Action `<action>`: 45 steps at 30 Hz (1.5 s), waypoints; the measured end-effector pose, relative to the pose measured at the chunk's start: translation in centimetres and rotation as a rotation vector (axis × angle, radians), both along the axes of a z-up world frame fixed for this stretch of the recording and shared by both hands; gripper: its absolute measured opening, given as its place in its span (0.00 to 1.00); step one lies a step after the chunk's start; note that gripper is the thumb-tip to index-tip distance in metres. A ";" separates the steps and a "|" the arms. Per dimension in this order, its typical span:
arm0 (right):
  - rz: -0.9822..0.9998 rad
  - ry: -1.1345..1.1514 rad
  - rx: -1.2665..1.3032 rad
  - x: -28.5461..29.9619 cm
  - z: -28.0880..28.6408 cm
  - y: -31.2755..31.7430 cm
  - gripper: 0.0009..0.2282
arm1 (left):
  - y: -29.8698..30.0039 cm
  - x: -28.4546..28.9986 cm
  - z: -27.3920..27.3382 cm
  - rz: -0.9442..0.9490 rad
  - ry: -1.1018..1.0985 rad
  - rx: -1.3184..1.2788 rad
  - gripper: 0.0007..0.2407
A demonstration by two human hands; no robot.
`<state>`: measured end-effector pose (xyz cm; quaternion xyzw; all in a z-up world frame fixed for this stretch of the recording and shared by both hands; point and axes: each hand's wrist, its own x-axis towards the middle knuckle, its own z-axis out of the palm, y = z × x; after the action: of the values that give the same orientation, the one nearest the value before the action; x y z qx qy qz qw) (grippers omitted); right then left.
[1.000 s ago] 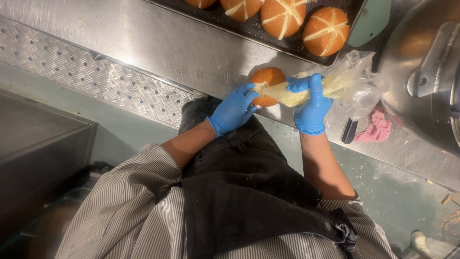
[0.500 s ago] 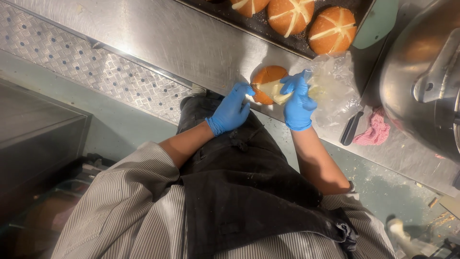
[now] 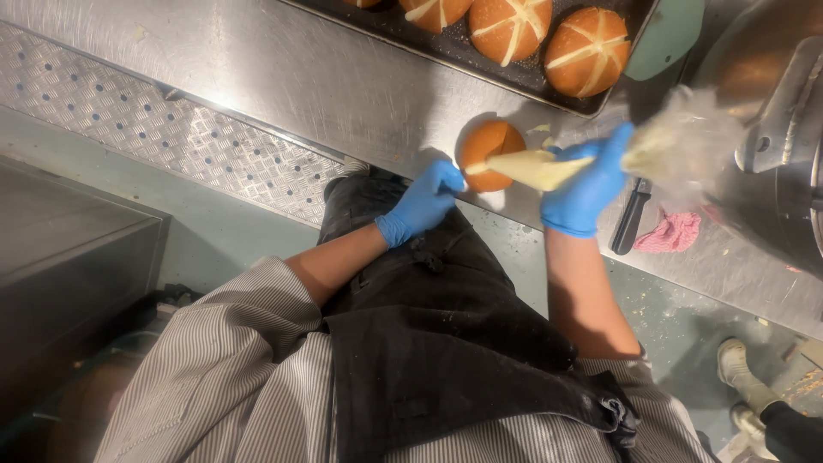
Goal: Piping cream filling into pre-sliced buns at a bakery station.
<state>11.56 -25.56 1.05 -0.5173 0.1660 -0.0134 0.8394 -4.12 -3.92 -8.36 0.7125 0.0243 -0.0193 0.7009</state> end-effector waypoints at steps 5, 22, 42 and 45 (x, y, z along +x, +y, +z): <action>0.043 0.210 0.313 -0.8 5.9 0.9 0.16 | 2.8 2.2 5.9 -0.112 0.108 0.228 0.18; 0.109 0.064 0.251 -2.9 5.4 1.9 0.17 | 4.7 5.7 7.7 -0.413 -0.159 0.533 0.24; 0.303 -0.208 -0.394 -4.8 0.4 5.4 0.19 | 2.4 2.4 5.5 -0.180 -0.035 0.154 0.18; 0.290 -0.209 -0.383 -4.7 -0.4 4.9 0.18 | 2.6 2.5 5.8 -0.188 -0.025 0.151 0.19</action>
<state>6.82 -20.68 0.69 -0.6810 -0.0029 0.0226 0.7319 -1.62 -1.31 -2.59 0.7627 -0.0497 -0.0741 0.6405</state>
